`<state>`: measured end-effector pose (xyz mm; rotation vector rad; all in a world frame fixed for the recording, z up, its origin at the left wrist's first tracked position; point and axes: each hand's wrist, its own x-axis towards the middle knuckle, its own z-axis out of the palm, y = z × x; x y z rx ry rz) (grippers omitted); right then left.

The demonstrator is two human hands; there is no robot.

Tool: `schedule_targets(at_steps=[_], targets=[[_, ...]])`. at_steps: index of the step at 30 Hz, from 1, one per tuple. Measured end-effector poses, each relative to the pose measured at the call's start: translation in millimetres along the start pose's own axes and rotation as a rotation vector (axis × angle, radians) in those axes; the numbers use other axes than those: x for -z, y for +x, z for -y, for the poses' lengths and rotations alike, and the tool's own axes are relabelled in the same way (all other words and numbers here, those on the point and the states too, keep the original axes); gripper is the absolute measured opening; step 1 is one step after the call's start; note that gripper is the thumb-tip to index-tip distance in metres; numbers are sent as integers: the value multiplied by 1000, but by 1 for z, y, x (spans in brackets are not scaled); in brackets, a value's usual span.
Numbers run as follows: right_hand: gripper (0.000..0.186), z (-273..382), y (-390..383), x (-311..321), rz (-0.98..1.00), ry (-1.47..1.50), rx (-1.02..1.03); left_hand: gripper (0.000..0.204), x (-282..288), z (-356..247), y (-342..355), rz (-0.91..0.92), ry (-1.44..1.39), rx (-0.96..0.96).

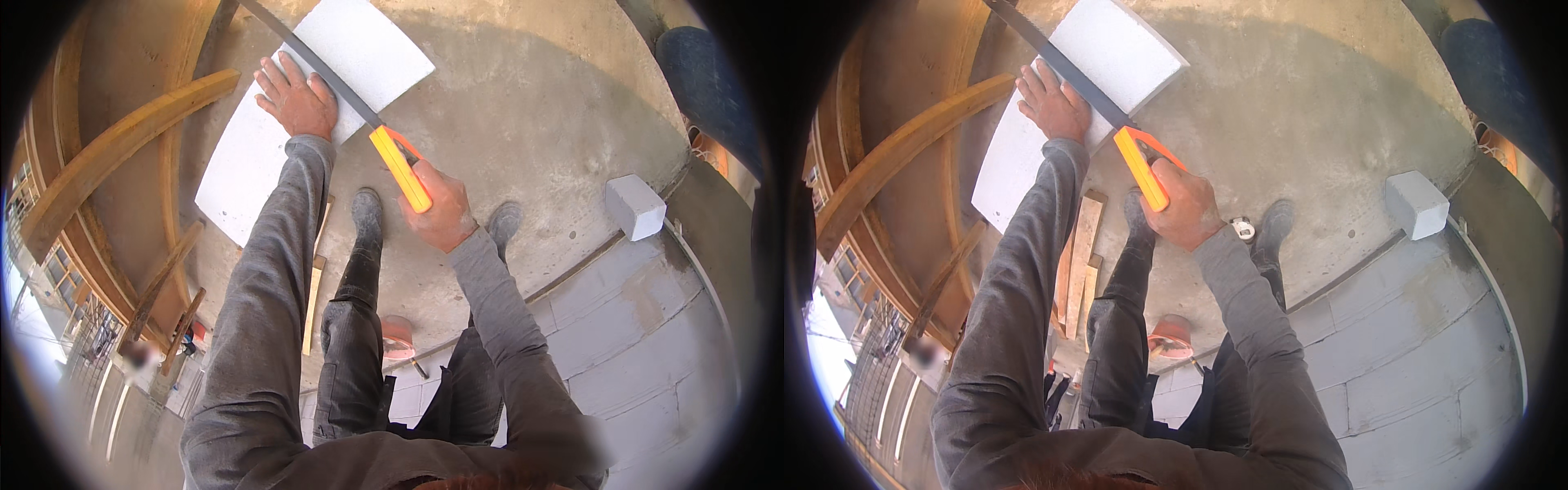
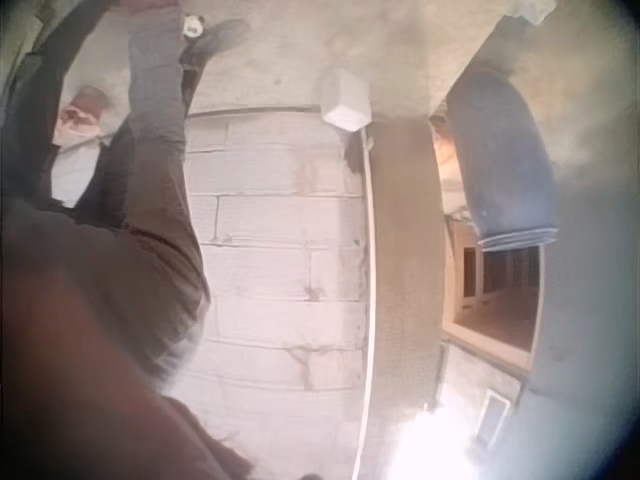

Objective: The person measures a wall and a white foam panel using a tape measure, then cuts the panel with a hand saw. After cutting, the person applies mortar to the wall with a trowel, preparing the surface for panel installation.

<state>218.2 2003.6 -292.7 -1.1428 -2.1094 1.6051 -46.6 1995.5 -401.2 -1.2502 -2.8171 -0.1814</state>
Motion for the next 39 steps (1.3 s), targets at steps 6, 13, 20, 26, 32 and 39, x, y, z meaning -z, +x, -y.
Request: schedule_targets(at_steps=[6, 13, 20, 26, 32, 39], targets=[[22, -27, -110, 32, -51, -20, 19, 68, 9, 12, -6, -24, 21, 3], [22, 17, -14, 12, 83, -48, -121, 66, 9, 4, -6, 1, -12, 7], [24, 13, -39, 26, 62, -40, -83, 68, 14, 2, 0, -14, -53, 15], [23, 4, -87, 33, -7, -32, -75, 70, 12, 11, 13, -20, -6, 34], [18, 31, 7, 11, 31, -31, -134, 71, 9, -1, 1, 43, -12, 45], [19, 30, -105, 43, 16, 16, -179, 68, 22, 5, -3, 34, 3, 87]])
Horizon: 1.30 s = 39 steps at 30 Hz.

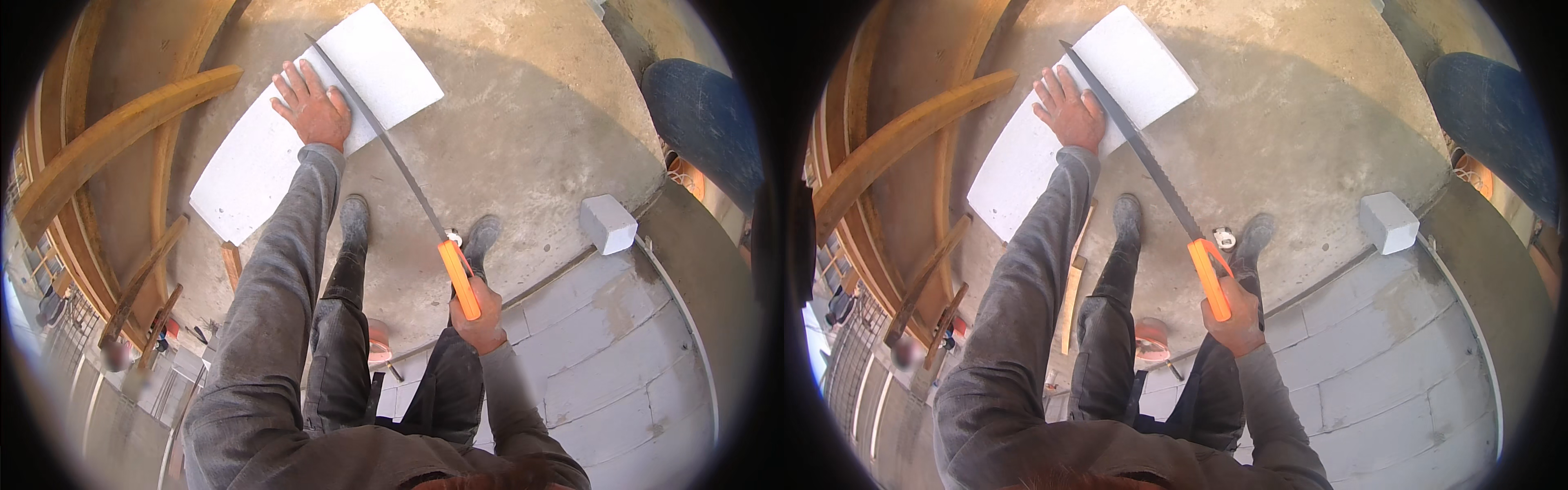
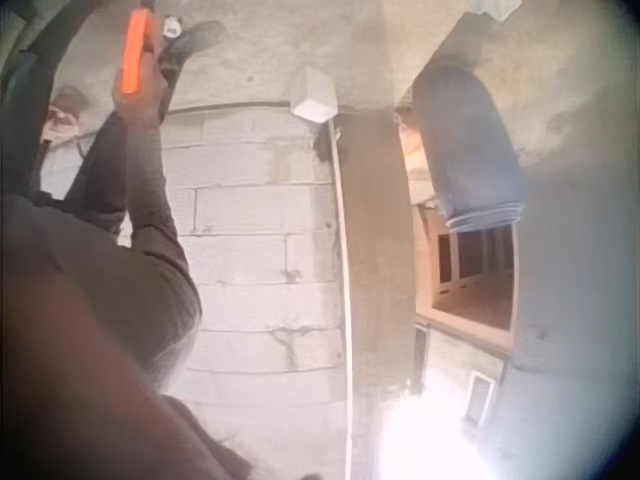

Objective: The person measures a wall and a white foam panel using a tape measure, then cuts the panel with a hand saw. After cutting, the person applies mortar to the wall with a trowel, preparing the surface for panel installation.

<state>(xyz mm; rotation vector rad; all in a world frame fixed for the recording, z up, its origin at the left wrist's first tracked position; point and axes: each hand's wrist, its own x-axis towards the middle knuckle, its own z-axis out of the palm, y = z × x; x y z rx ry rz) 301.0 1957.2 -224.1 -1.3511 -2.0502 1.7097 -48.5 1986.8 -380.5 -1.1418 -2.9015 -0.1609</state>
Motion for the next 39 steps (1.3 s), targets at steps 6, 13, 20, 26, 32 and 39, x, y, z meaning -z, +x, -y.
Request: schedule_targets(at_steps=[6, 13, 20, 26, 32, 39], targets=[[18, 46, 129, -39, 26, -106, 52, 69, -4, -9, -8, 18, -7, -25], [18, 30, 47, -3, 35, -14, -35, 72, -2, -3, -9, 37, 14, -58], [17, 2, 11, 12, -23, -66, 61, 69, -5, -1, -3, 18, 66, -27], [19, 5, 104, -21, 60, -91, 38, 69, -14, -10, 2, 7, -44, -81], [23, -11, -6, 33, -21, -104, 160, 69, -6, -1, -1, -27, -20, -74], [15, -12, 47, 6, 90, -110, 14, 69, -9, 0, -4, -11, -37, -82]])
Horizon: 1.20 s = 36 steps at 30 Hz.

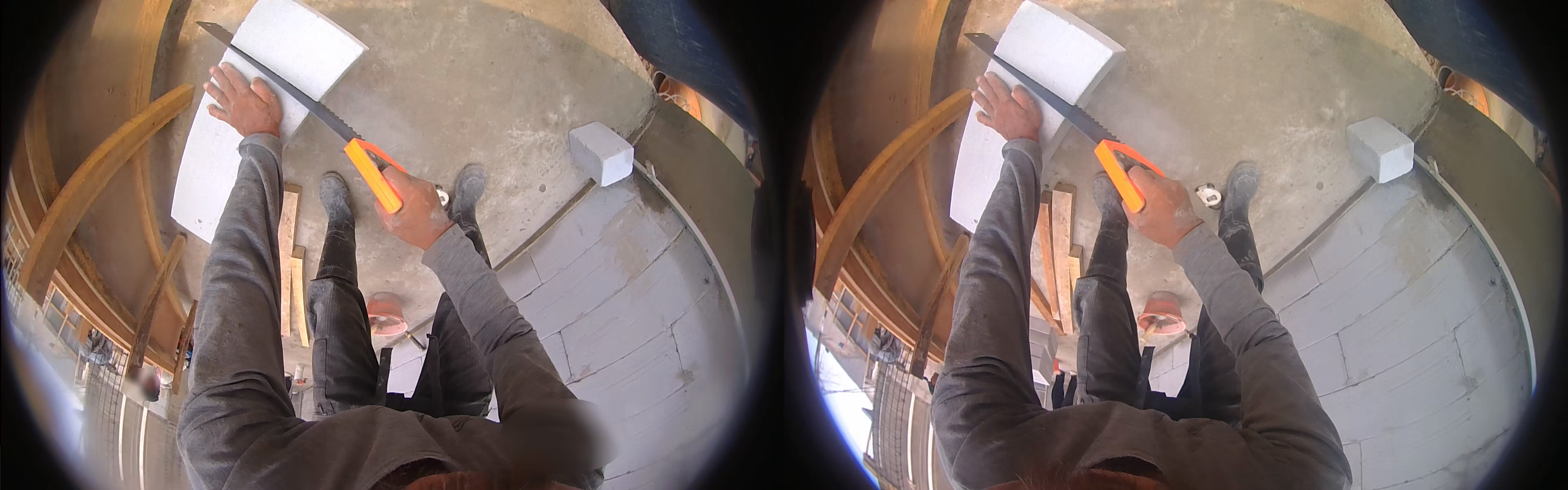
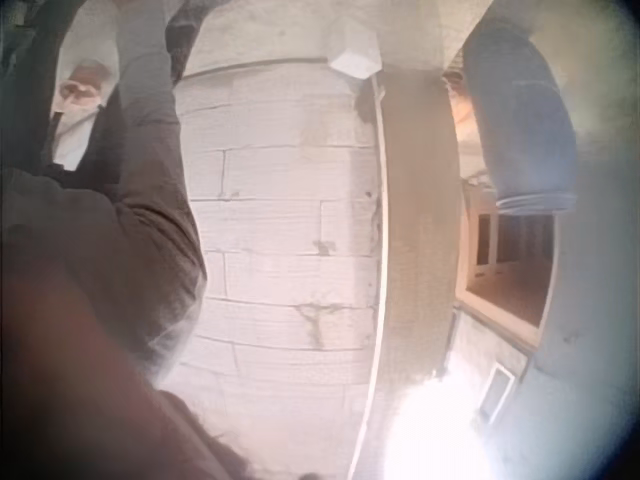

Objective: The person measures a wall and a white foam panel using a tape measure, then cuts the panel with a hand saw. After cutting, the person applies mortar to the wall with a trowel, preparing the surface for panel installation.

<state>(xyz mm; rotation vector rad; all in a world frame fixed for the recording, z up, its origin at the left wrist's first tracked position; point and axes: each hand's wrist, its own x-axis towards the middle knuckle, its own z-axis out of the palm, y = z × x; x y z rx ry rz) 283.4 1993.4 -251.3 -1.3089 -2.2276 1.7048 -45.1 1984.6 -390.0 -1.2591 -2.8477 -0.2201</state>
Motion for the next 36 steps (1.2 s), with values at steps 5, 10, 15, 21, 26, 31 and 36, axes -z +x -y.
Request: schedule_targets(at_steps=[5, 10, 15, 21, 26, 31, 36], targets=[[15, -21, -56, 7, -100, 69, 22, 68, 8, -8, 3, -23, -33, 2], [16, -13, 27, -13, -27, 42, -13, 67, -4, -7, -6, 29, 4, 20], [19, -21, -66, 19, -128, 42, 70, 66, 4, -4, 2, -27, 5, 11], [21, 1, 66, -31, -64, 82, 25, 66, -5, -10, 6, -13, 6, -10], [17, -14, -57, 7, -96, 114, -4, 67, 2, 0, 1, -33, -14, 4], [15, 6, 65, -29, 21, 23, 7, 67, -8, -10, 10, -22, -18, -22], [16, -10, -38, 1, -80, 145, 14, 63, -2, 3, 12, -90, 7, -12]])
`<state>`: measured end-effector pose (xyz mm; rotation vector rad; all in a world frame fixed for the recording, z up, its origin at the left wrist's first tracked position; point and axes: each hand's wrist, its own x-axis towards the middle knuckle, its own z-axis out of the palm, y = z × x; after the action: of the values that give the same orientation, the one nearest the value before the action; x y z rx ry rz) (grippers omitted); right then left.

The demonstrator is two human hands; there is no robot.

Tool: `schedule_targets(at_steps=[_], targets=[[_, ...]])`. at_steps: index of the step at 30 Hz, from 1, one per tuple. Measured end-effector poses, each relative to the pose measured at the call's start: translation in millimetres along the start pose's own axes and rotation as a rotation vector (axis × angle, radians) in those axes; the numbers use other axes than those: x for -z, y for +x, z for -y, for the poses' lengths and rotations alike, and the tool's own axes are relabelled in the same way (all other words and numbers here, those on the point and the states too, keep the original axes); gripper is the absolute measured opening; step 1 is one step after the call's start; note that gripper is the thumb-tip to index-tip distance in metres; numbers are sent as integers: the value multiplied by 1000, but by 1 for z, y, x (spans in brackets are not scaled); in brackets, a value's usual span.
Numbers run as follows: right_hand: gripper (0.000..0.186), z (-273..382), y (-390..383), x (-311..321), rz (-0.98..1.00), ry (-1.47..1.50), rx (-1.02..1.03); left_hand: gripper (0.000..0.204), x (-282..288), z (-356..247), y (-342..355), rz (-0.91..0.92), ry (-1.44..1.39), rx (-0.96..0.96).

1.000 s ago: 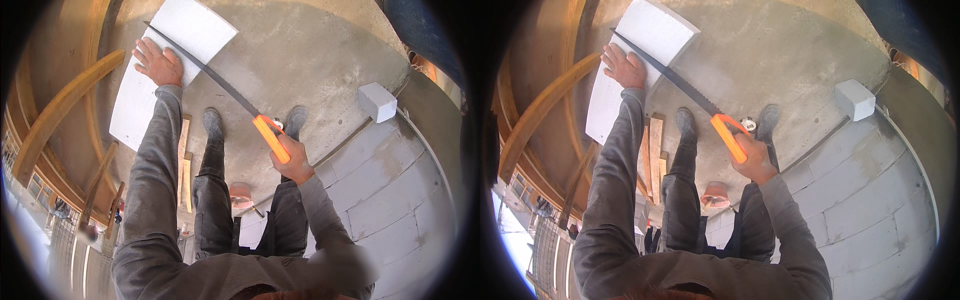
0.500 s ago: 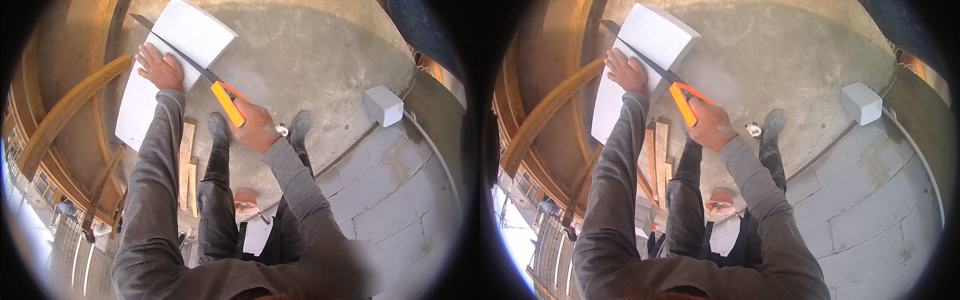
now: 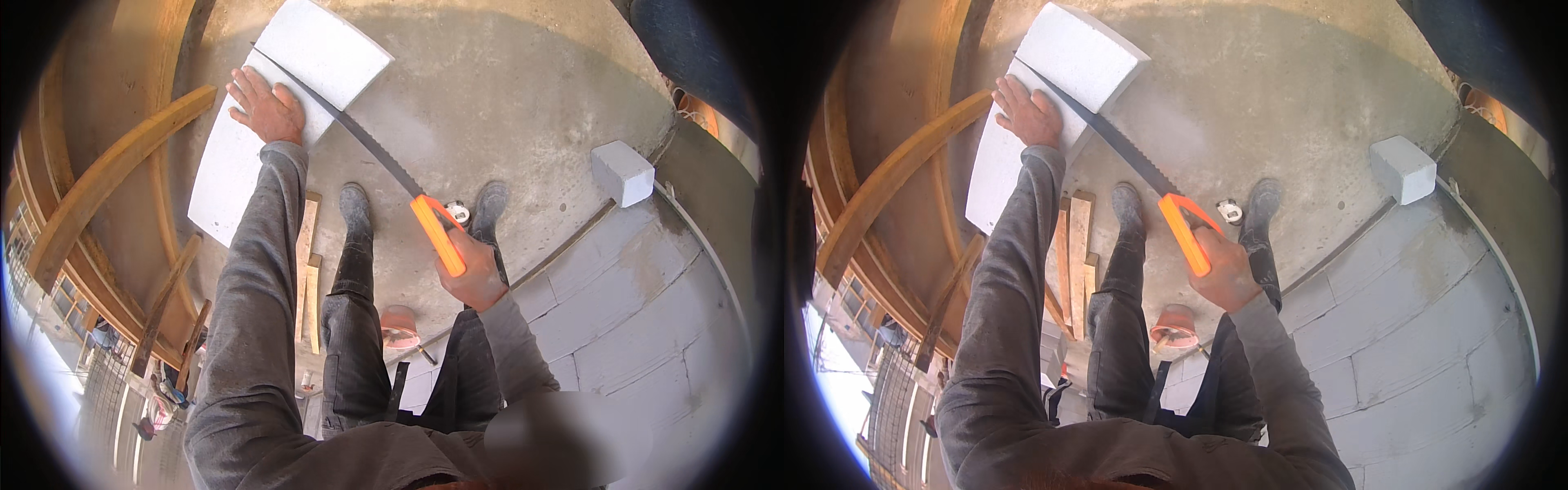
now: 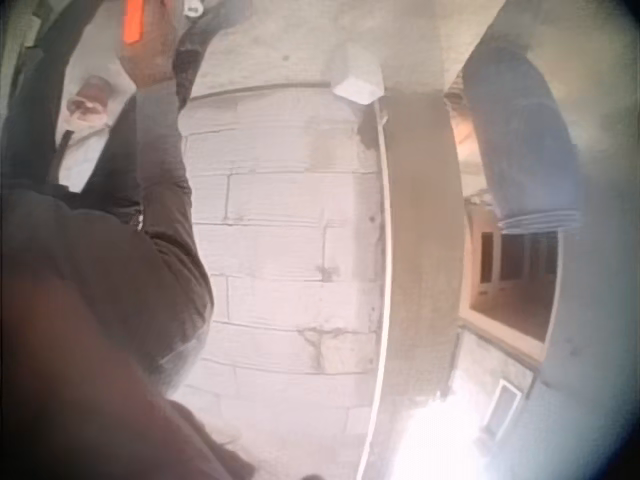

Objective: The person measures a wall and a white foam panel using a tape measure, then cuts the panel with a hand saw. After cutting, the person applies mortar to the wall with a trowel, preparing the surface for panel installation.

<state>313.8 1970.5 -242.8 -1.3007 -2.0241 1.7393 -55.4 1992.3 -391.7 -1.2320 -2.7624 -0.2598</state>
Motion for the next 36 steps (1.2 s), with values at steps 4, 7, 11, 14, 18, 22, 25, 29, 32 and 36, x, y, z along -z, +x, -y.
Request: schedule_targets(at_steps=[4, 7, 11, 14, 18, 22, 25, 29, 32, 36], targets=[[15, 5, 21, 5, 75, -54, -86, 64, 4, -8, -12, 47, -9, 3], [15, -1, 99, -41, 21, -74, 20, 67, -8, -12, -5, 87, 0, 16], [16, -7, -9, 4, -28, -44, 2, 66, 3, -3, -11, 107, 25, 73], [16, -8, -29, 18, 26, -66, -84, 66, 4, -10, -6, 32, -44, 1], [16, -31, 59, -19, 48, -110, 10, 67, -2, -13, -10, 79, -15, 14], [16, -37, -8, -7, -35, -51, 62, 65, 2, 2, -16, 56, 11, -5], [15, -43, -13, 5, -35, -36, 66, 65, 3, -4, -11, 10, 0, -23], [18, -29, 98, -45, 106, -112, -14, 63, 0, -14, -18, 61, -5, 8], [17, -44, 35, -23, 61, -35, -10, 63, 1, -3, -12, 30, 9, 14], [16, -65, -5, 0, 16, -78, 10, 66, 6, -2, -20, 45, -12, -7]])
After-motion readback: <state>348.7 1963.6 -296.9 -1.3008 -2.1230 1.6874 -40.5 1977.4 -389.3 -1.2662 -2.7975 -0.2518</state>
